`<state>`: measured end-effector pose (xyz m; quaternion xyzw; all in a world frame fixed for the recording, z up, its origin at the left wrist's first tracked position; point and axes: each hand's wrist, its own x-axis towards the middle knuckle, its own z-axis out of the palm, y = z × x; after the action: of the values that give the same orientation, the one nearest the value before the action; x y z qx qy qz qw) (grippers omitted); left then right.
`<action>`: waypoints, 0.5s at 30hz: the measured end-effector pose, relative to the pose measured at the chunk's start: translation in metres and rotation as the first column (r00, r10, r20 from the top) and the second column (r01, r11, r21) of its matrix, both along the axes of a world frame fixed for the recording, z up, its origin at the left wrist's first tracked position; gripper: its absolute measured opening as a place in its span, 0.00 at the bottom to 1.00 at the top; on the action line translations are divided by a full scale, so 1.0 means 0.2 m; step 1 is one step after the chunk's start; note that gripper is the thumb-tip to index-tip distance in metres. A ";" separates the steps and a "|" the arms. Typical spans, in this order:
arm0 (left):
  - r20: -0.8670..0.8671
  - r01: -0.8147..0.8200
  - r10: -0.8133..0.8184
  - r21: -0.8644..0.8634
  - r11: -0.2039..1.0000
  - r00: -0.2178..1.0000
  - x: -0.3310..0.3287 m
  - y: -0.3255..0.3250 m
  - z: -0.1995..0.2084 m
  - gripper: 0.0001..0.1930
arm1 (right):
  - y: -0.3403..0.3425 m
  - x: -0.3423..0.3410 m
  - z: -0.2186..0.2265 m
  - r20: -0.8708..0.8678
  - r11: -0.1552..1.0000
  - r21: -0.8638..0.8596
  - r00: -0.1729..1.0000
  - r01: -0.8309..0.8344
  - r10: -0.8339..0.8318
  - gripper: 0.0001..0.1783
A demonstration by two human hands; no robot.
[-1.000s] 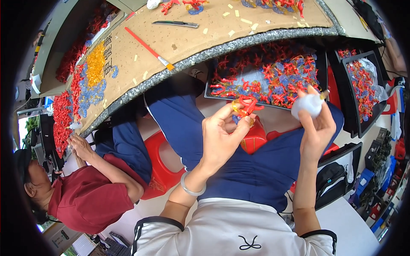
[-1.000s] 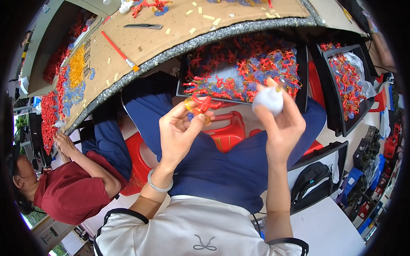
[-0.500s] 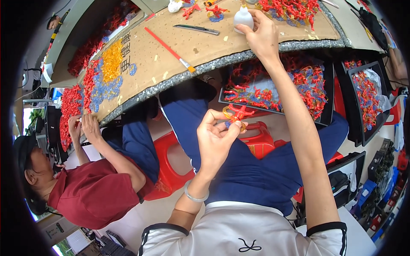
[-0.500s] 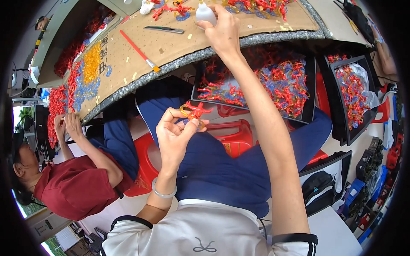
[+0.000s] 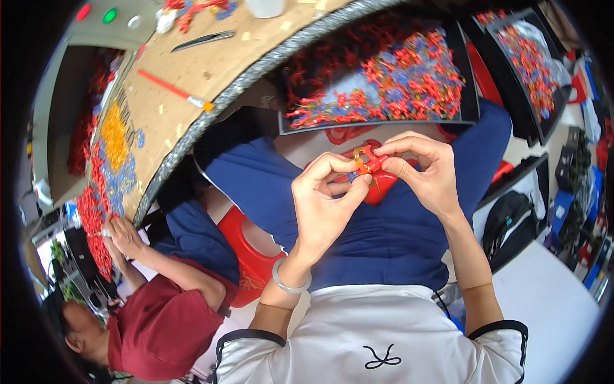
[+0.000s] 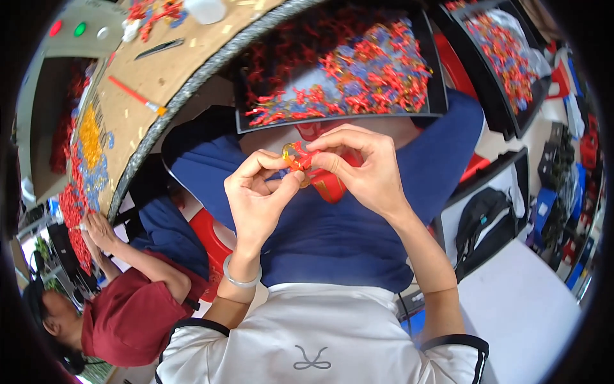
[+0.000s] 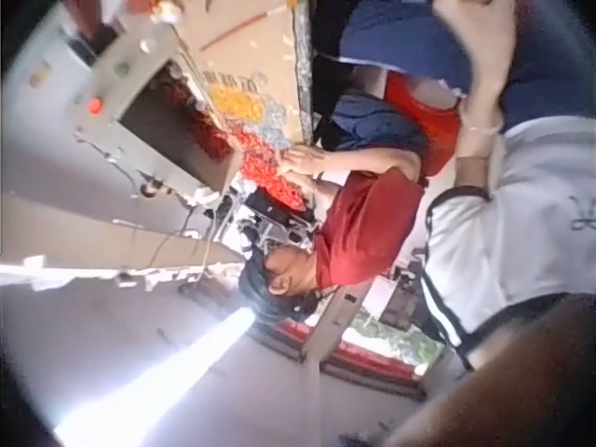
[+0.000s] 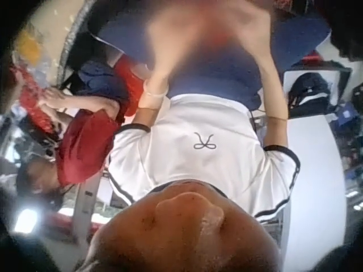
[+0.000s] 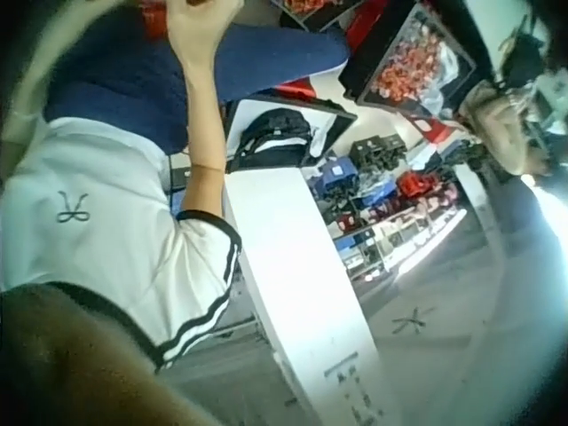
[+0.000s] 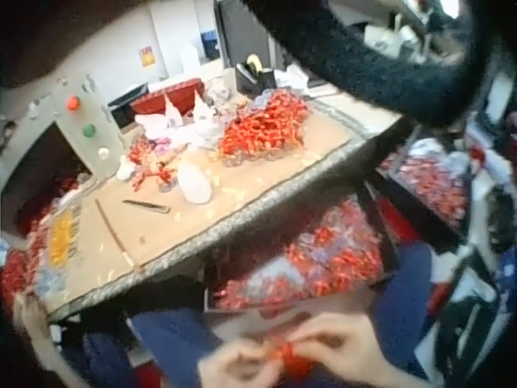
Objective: Assemble red plastic toy parts using glue and a brush.
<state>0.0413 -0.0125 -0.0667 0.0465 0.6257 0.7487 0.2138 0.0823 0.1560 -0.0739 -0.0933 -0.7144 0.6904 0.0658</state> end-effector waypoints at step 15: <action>-0.044 0.226 -0.225 0.020 0.974 0.973 0.06 0.10 -0.05 0.07 | 0.09 0.19 -0.01 -0.057 0.982 0.107 0.987 0.153 -0.147 0.03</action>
<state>0.0534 0.0079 -0.0766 0.1355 0.6113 0.7262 0.2840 0.1194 0.1738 -0.0751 -0.1259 -0.7408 0.6447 0.1403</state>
